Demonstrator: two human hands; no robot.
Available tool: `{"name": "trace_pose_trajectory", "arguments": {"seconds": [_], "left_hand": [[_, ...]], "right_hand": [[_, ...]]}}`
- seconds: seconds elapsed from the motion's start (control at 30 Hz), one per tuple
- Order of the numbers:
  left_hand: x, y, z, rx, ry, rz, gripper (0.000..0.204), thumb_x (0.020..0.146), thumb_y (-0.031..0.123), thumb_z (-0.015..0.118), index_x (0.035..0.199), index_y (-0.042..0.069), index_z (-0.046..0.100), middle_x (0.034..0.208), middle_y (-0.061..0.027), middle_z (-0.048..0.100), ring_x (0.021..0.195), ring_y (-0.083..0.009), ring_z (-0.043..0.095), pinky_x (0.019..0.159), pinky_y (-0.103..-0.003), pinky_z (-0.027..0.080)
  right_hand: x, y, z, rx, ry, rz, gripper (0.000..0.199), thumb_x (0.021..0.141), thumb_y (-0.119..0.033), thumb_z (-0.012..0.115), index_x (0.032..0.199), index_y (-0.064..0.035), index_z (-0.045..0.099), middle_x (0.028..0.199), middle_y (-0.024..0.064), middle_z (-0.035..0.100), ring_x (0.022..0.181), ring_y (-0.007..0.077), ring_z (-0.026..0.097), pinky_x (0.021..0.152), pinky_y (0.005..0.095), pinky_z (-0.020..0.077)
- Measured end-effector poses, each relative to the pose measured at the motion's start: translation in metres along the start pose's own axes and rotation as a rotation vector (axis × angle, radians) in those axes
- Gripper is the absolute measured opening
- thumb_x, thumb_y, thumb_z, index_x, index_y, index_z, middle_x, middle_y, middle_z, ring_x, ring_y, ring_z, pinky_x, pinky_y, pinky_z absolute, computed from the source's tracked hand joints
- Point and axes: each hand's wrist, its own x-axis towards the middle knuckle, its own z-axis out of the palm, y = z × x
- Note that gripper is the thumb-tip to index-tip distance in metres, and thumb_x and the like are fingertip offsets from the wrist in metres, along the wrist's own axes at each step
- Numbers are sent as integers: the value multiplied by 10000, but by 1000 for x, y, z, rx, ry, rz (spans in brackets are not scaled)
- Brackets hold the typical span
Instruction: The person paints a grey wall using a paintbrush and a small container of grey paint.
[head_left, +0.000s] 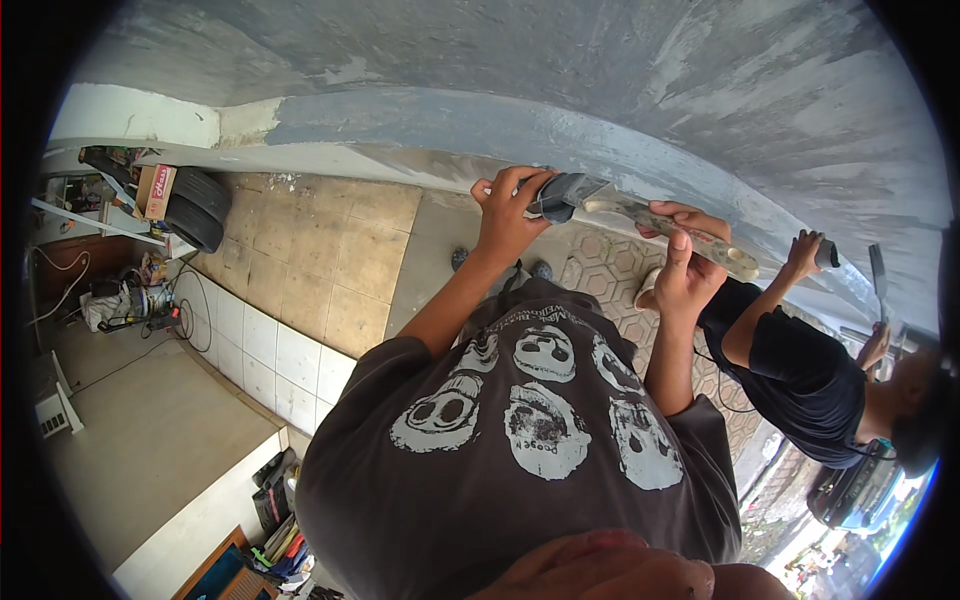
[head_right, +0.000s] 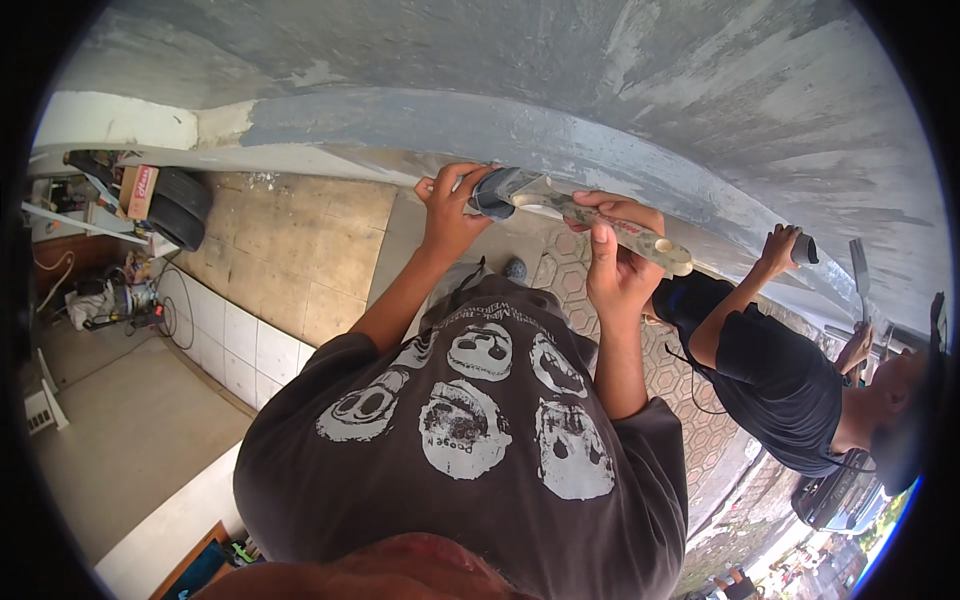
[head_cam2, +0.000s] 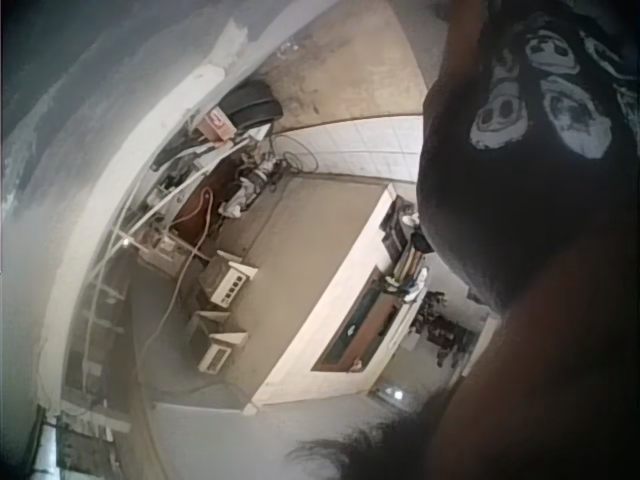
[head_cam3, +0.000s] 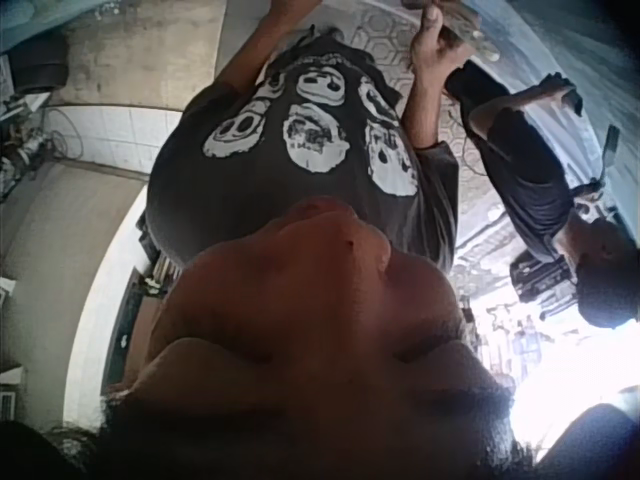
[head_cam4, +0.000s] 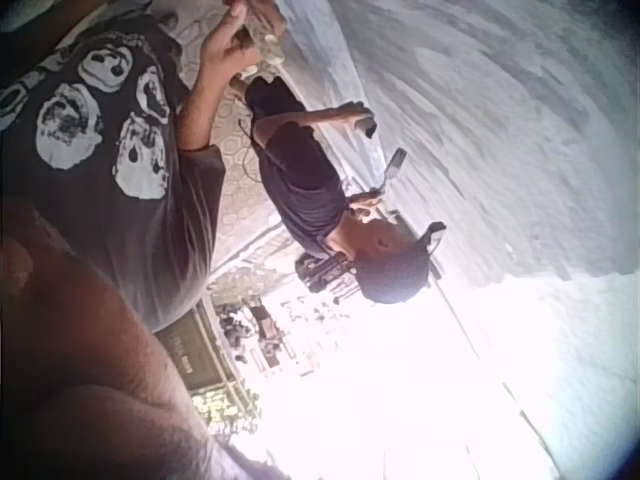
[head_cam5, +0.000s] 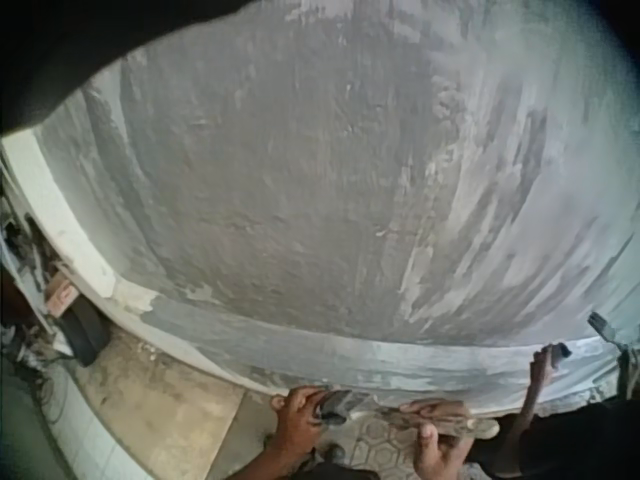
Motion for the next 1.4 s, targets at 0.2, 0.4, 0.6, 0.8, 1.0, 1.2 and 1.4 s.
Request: {"name": "trace_pose_trajectory", "arguments": {"seconds": [0.2, 0.4, 0.6, 0.8, 1.0, 1.2, 1.4], "left_hand": [[1, -1, -1, 11, 57, -23, 690, 629, 290, 932, 1273, 202, 698, 1194, 66, 642, 1148, -135, 587, 942, -424, 248], [6, -5, -4, 6, 70, -41, 669, 643, 330, 935, 1256, 188, 707, 1187, 61, 641, 1151, -128, 580, 940, -421, 246], [9, 7, -8, -2, 5, -4, 689, 645, 348, 935, 1272, 189, 699, 1200, 63, 627, 1167, -123, 562, 948, -426, 237], [9, 12, -7, -59, 6, -30, 688, 649, 362, 936, 1273, 196, 698, 1188, 65, 624, 1164, -122, 562, 957, -434, 234], [12, 7, -11, -22, 20, -23, 684, 646, 360, 937, 1266, 195, 699, 1184, 62, 624, 1148, -124, 572, 949, -432, 239], [14, -1, -13, -19, 69, -37, 687, 644, 352, 936, 1267, 185, 699, 1186, 55, 627, 1146, -126, 578, 942, -425, 241], [17, -3, -13, 5, 64, -19, 678, 645, 327, 936, 1268, 198, 700, 1191, 67, 635, 1148, -120, 583, 946, -425, 243]], "right_hand": [[3, -5, -16, 61, 58, -24, 230, 1045, -165, 622, 1087, 29, 504, 1060, 240, 663, 995, 273, 693, 769, 366, 647], [2, -9, -19, 87, 0, 22, 195, 1042, -126, 615, 1094, 28, 508, 1057, 231, 654, 995, 261, 691, 762, 348, 644], [2, -4, 2, 49, -42, -30, 166, 1019, -44, 623, 1106, 35, 506, 1100, 224, 648, 1017, 257, 687, 807, 347, 641], [5, 0, 3, 30, 4, -84, 219, 1027, -123, 650, 1093, 26, 502, 1080, 227, 666, 1010, 261, 687, 806, 347, 616], [7, 0, -5, 24, 126, -101, 328, 1038, -284, 657, 1073, 1, 497, 1011, 230, 698, 939, 254, 694, 878, 366, 555], [3, -1, -9, 32, 47, -73, 274, 1034, -218, 657, 1081, 0, 498, 1030, 231, 689, 968, 266, 687, 886, 382, 553], [-9, -3, -6, 22, -81, -26, 154, 1011, -58, 634, 1075, 7, 511, 1071, 235, 671, 1016, 263, 678, 835, 364, 582]]}}
